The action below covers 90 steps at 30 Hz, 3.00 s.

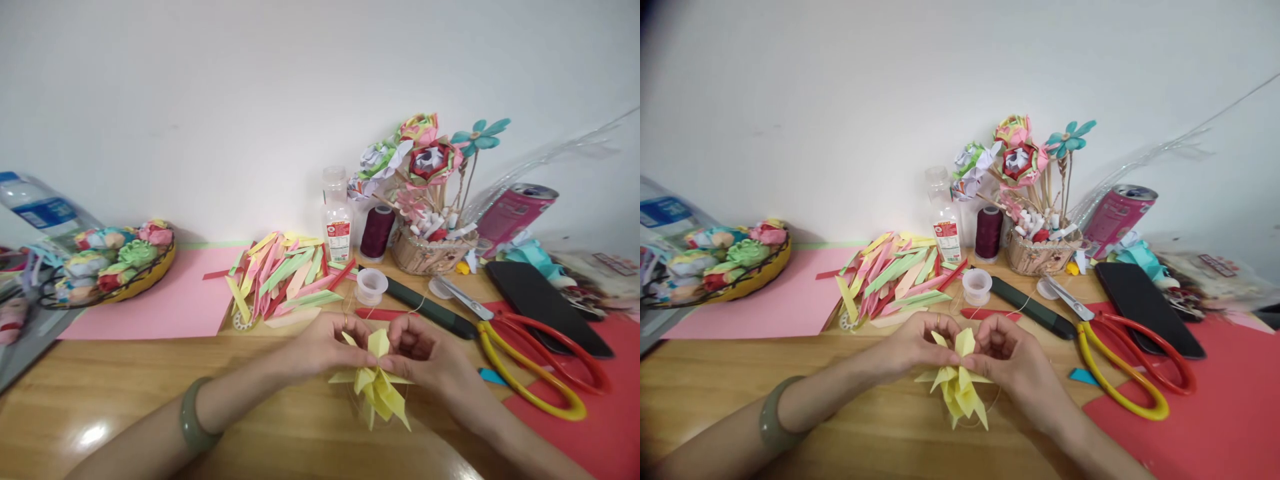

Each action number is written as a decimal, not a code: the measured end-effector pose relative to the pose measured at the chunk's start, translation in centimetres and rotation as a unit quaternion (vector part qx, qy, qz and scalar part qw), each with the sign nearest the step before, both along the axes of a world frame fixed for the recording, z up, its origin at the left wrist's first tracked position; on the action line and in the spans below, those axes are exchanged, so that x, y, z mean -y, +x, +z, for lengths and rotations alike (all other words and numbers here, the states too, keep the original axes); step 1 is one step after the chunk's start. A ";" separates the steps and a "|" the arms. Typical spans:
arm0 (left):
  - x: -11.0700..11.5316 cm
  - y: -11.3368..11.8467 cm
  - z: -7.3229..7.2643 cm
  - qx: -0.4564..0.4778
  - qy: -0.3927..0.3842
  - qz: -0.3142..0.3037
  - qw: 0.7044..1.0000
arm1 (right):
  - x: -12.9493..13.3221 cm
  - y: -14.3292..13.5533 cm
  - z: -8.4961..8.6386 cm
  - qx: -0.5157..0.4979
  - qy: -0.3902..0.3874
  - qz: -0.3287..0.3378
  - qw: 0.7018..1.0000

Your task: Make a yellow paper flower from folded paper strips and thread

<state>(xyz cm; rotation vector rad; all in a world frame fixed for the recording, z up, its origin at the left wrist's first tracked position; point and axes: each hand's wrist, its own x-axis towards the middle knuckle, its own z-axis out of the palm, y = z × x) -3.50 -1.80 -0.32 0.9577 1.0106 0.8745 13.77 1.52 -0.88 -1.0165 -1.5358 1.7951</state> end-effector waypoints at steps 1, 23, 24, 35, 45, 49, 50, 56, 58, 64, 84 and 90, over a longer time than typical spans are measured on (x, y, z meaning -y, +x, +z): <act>0.0 0.0 0.0 -0.002 -0.004 0.004 1.000 | -0.1 0.0 0.1 0.008 -0.003 0.002 1.000; -0.1 0.5 -0.8 -0.001 -0.025 0.072 0.997 | -0.5 0.2 -0.1 0.019 -0.081 0.027 0.996; -0.1 0.6 -0.8 0.000 -0.022 0.075 0.997 | -0.6 0.2 0.1 0.025 -0.087 0.034 0.995; -0.1 0.5 -0.6 0.020 -0.083 0.096 0.992 | -0.3 0.2 0.4 0.068 -0.032 0.037 0.997; -0.1 0.5 -0.2 -0.003 -0.047 0.092 0.995 | 0.1 0.1 0.0 0.069 0.021 0.022 0.997; 0.1 0.6 0.0 -0.045 -0.005 0.086 0.995 | 0.7 0.0 -0.2 0.087 0.063 0.000 0.994; 0.1 0.6 0.0 -0.054 0.008 0.087 0.995 | 0.8 0.0 -0.2 0.099 0.080 0.000 0.992; 0.3 0.6 -0.1 -0.090 0.068 0.091 0.989 | 0.8 0.2 -0.1 0.147 0.170 0.030 0.974; 0.2 0.6 0.0 -0.073 0.042 0.085 0.993 | 0.7 0.2 0.1 0.139 0.160 0.046 0.976; 0.0 0.5 0.2 -0.032 0.006 0.095 0.995 | 0.4 0.1 0.3 0.109 0.090 0.083 0.986; -0.4 -0.8 0.2 -0.150 0.018 -0.028 0.988 | 0.8 0.3 0.3 0.155 0.196 0.099 0.963; 0.2 -0.2 -0.4 -0.199 0.063 0.004 0.978 | 0.7 0.2 -0.4 0.182 0.176 0.085 0.964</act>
